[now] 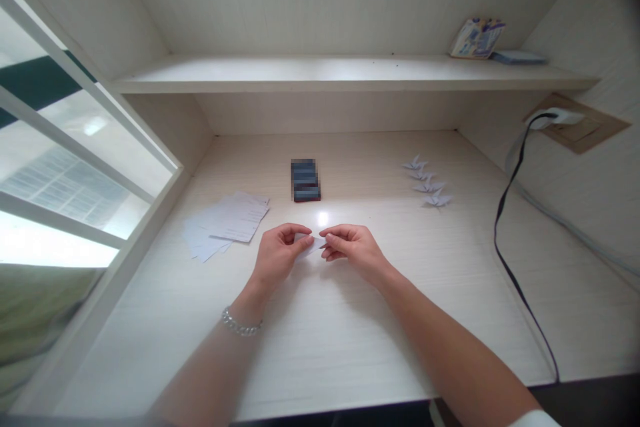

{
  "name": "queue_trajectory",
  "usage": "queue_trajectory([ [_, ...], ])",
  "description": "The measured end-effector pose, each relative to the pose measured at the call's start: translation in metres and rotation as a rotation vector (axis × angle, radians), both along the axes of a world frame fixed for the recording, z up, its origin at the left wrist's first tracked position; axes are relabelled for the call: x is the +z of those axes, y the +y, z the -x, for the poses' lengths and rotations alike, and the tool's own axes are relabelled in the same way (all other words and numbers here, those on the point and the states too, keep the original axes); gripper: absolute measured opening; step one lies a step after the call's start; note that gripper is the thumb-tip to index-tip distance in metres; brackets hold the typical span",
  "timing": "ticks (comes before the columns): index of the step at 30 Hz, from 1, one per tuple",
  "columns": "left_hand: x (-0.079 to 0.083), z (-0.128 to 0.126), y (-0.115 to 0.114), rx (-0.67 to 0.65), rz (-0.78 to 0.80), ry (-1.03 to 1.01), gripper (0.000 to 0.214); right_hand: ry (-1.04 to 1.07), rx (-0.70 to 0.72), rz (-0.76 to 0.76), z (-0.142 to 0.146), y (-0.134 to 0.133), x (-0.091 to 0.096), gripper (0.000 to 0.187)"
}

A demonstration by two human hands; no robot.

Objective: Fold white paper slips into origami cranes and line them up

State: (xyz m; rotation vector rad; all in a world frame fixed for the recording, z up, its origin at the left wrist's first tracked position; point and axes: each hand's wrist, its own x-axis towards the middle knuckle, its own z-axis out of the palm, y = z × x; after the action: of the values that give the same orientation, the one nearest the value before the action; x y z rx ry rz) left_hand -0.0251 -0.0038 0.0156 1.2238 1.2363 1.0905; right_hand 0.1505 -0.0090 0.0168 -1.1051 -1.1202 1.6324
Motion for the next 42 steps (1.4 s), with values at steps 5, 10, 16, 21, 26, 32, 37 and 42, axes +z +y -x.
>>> queue_trajectory([
  [5,0.0,0.0,-0.0003,0.006,-0.006,0.031,0.027,-0.052,-0.055,-0.05,-0.0034,0.0022,-0.0009,0.035],
  [10,-0.0009,-0.0024,-0.0021,-0.018,-0.049,0.121,0.025,-0.202,0.001,-0.171,0.0039,-0.002,-0.0009,0.025],
  [16,0.0007,-0.0026,-0.0019,-0.041,0.029,-0.012,0.032,-0.202,-0.051,-0.161,0.0052,-0.0018,-0.0001,0.02],
  [21,-0.0003,-0.0026,-0.0033,-0.067,0.054,-0.022,0.033,-0.289,0.01,-0.144,0.0046,-0.003,0.002,0.02],
  [26,-0.0031,-0.0025,-0.0032,-0.067,0.072,0.018,0.031,-0.304,0.014,-0.142,0.0043,-0.0024,0.0013,0.022],
  [32,-0.0042,-0.0007,-0.0009,-0.049,0.006,0.044,0.025,-0.287,0.042,-0.133,0.0044,-0.0023,0.003,0.021],
  [37,-0.0058,-0.0014,-0.0012,-0.099,0.019,0.043,0.025,-0.284,0.067,-0.167,0.0053,-0.0024,-0.0004,0.02],
  [42,-0.0034,-0.0011,-0.0005,-0.136,0.058,-0.009,0.028,-0.285,0.007,-0.196,0.0031,-0.0011,-0.0033,0.02],
])
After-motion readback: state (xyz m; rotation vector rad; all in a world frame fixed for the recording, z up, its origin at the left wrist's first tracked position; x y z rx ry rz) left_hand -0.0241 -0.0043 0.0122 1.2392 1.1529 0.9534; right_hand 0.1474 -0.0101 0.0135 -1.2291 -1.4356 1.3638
